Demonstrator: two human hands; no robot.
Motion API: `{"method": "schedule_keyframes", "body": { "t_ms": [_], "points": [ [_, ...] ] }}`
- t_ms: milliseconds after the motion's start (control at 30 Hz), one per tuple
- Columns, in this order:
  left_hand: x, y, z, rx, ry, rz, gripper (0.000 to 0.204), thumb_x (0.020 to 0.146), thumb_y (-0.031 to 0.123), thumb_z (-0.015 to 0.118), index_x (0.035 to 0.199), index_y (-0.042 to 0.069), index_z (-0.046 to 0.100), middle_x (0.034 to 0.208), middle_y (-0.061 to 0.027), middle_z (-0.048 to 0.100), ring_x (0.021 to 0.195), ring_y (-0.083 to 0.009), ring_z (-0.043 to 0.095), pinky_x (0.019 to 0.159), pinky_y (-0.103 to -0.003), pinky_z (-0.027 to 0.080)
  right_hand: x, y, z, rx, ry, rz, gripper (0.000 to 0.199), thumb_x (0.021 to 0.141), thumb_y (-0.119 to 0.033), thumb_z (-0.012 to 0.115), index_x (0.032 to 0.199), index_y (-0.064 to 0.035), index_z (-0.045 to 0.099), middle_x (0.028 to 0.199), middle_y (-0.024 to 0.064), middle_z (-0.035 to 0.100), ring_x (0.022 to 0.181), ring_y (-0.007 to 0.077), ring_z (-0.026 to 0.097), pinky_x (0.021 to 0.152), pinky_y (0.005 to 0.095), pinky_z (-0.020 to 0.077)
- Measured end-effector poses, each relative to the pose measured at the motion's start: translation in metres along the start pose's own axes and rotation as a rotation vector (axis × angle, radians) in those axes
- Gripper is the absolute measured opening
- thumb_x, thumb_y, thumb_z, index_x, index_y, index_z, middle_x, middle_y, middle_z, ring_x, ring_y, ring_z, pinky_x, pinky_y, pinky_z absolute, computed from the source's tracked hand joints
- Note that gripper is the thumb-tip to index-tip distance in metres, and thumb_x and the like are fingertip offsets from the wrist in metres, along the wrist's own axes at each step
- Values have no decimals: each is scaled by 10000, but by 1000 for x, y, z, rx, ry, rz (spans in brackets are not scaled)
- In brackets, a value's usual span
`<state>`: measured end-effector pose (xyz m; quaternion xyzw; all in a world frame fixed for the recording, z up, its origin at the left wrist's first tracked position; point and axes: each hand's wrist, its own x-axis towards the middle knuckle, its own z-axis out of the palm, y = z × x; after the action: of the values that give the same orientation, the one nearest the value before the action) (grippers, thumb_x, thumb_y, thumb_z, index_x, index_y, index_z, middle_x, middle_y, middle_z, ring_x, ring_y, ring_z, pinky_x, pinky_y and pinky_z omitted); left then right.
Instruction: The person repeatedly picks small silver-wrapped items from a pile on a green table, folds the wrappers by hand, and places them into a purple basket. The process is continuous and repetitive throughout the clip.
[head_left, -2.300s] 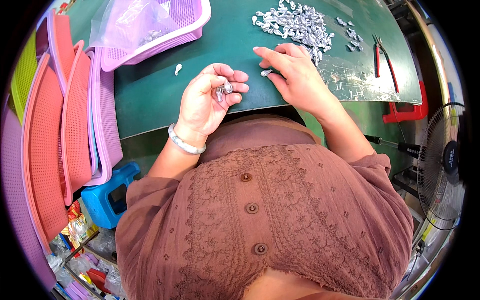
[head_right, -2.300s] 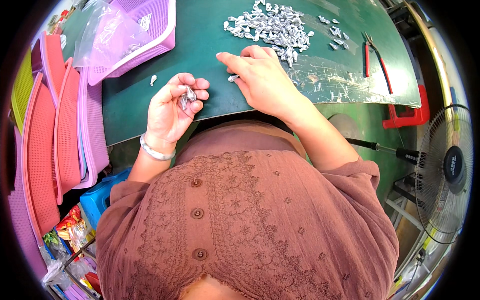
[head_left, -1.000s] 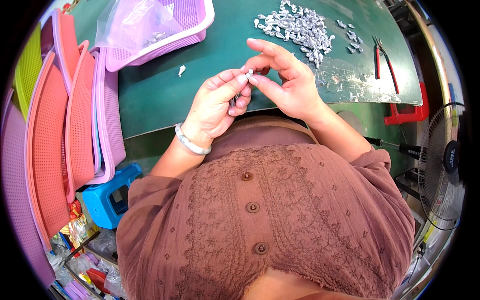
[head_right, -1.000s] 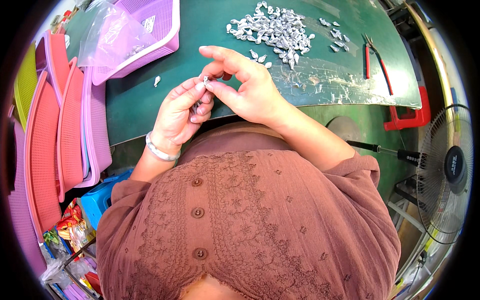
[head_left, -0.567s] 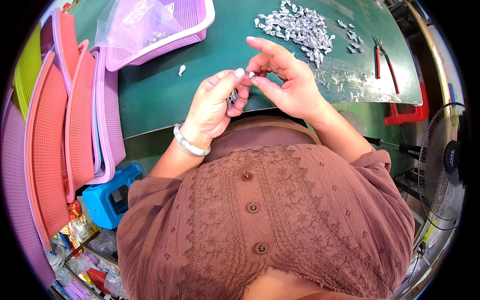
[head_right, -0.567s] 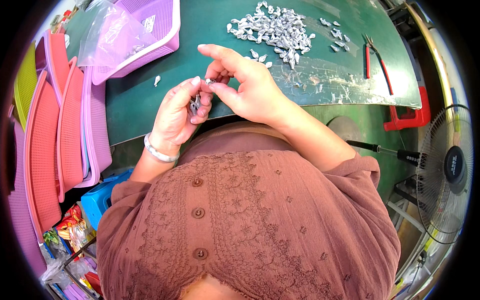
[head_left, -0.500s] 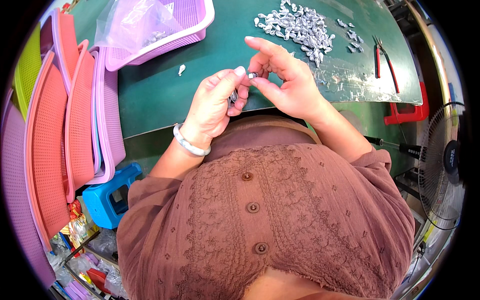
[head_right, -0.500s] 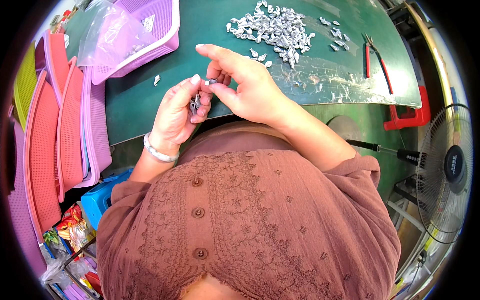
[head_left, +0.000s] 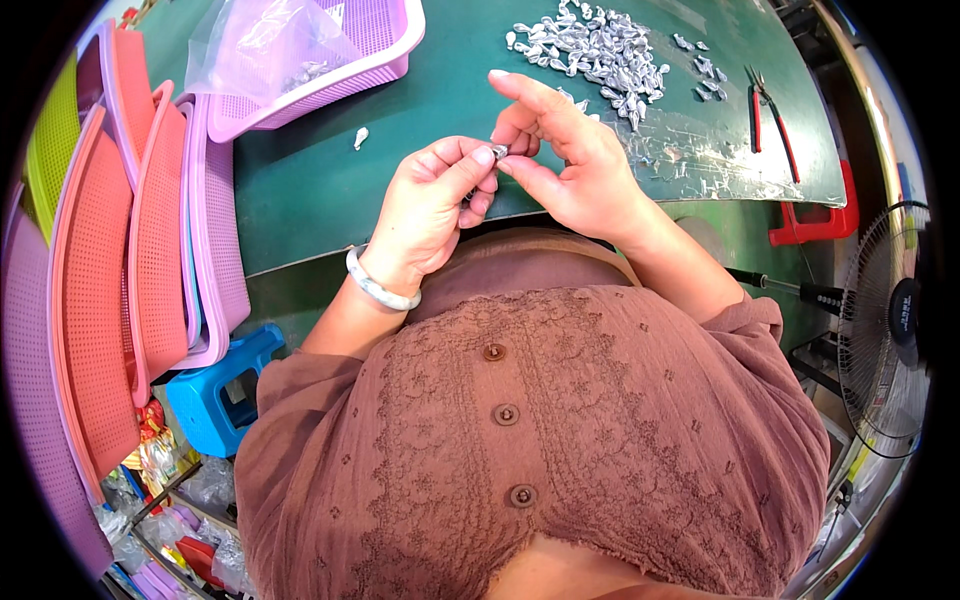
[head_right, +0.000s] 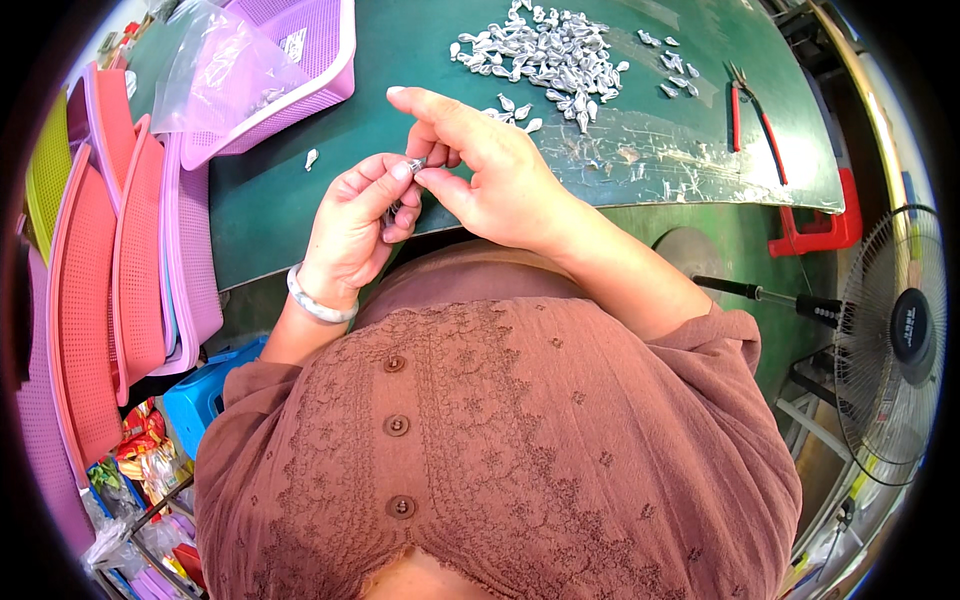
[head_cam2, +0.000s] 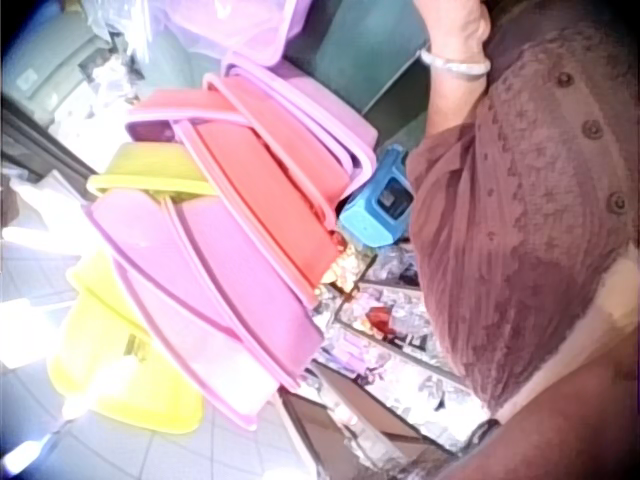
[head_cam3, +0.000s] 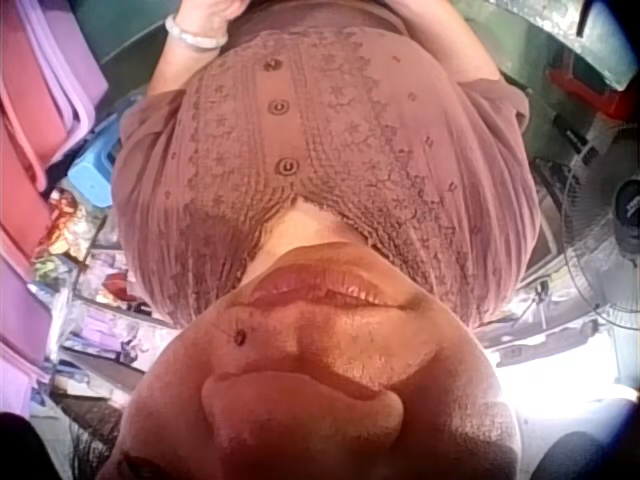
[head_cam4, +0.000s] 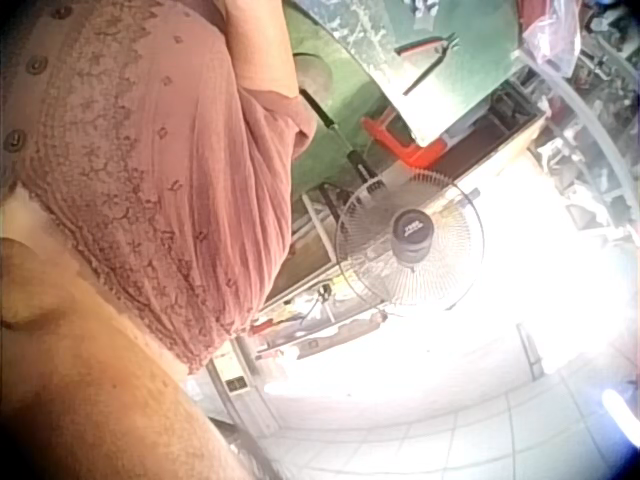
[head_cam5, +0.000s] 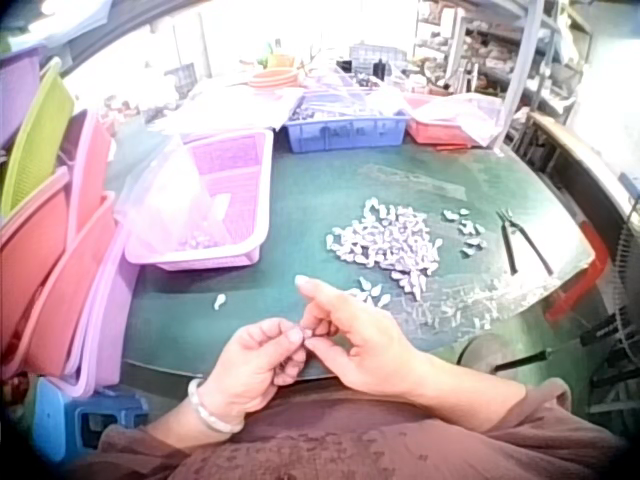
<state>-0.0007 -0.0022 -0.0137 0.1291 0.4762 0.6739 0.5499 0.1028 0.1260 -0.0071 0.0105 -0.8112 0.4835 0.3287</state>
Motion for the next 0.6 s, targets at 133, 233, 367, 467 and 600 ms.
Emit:
{"method": "schedule_keyframes", "body": {
  "t_ms": [133,233,367,467,600],
  "points": [
    [-1,0,0,-10,-10,-2,98,876,152,539,856,62,572,682,13,532,529,-37,446,423,-136,307,0,-1,-1,-15,-3,-2,614,682,77,606,1248,-83,431,754,55,565,623,151,532,560,256,446],
    [-1,0,0,-19,-12,-4,100,877,153,536,853,62,571,679,11,531,524,-38,445,422,-136,308,0,-1,-1,-7,-5,1,602,689,71,604,1246,-82,433,755,55,566,622,147,531,560,253,446],
    [2,-1,0,-11,-15,-18,114,878,161,531,851,55,566,672,6,528,508,-45,439,419,-141,309,-1,-3,-4,-38,4,-1,580,700,62,600,1239,-79,439,750,51,560,623,144,528,563,249,446],
    [1,1,4,45,33,-35,112,860,155,559,857,46,587,658,14,522,512,-45,433,422,-155,313,-3,-1,-5,-13,3,31,569,703,53,600,1235,-73,440,741,49,549,626,142,526,568,248,447],
    [1,2,0,88,9,-18,222,900,193,485,980,-2,556,680,-12,509,503,-60,425,392,-158,298,2,8,-25,-97,54,31,474,709,32,586,1166,-59,496,749,51,545,663,143,543,574,258,458]
  ]
}}
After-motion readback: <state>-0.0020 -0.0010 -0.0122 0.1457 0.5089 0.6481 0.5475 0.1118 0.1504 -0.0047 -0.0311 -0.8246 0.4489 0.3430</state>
